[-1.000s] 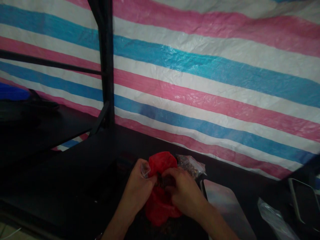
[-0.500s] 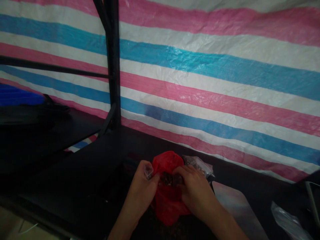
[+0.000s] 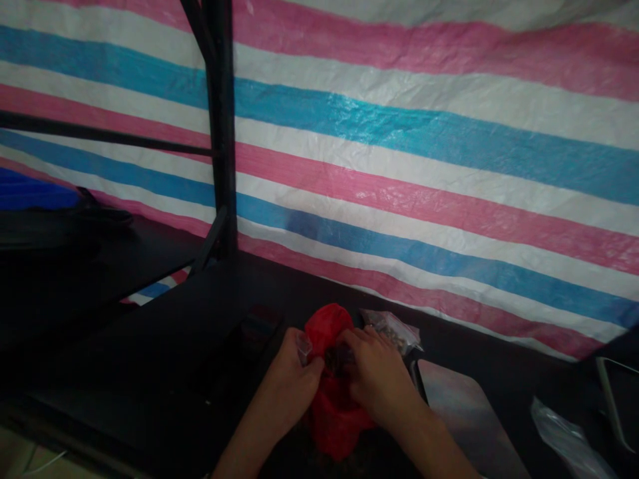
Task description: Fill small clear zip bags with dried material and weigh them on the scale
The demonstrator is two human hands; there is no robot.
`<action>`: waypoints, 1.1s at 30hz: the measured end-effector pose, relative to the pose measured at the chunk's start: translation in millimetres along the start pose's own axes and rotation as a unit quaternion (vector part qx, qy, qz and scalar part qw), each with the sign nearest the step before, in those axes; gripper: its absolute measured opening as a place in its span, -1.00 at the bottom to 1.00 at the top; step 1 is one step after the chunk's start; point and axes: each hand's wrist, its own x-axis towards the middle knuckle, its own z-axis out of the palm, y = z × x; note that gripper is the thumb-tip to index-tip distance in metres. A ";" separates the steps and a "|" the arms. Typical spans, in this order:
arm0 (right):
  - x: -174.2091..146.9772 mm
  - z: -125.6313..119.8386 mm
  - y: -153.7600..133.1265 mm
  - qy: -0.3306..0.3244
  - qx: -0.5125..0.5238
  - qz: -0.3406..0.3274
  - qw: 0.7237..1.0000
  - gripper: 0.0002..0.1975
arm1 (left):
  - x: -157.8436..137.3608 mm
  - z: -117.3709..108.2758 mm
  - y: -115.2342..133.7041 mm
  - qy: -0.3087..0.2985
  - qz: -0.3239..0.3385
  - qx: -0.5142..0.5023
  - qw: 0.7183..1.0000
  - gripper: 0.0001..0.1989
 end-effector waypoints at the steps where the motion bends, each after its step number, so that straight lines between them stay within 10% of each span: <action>1: 0.3 0.7 -0.5 0.002 0.003 -0.003 1.000 -0.59 | 1.7 1.0 -1.8 0.000 0.001 -0.007 1.000 -0.82; 10: -2.9 14.6 15.6 0.046 0.120 0.014 0.992 -0.61 | 9.8 6.1 -17.9 0.021 0.024 -0.080 0.996 -0.73; 21: -10.1 22.1 30.0 0.085 0.478 0.019 0.874 -0.70 | 7.7 -13.9 0.5 0.108 0.151 -0.042 0.982 -0.68; 28: -23.7 -6.2 9.5 0.106 0.477 -0.011 0.872 -0.72 | -6.7 -5.9 16.3 0.022 0.175 0.034 0.984 -0.84; 33: -23.6 -25.3 -13.1 0.140 0.258 -0.104 0.950 -0.59 | -7.0 -0.7 16.5 0.003 0.178 0.040 0.983 -0.83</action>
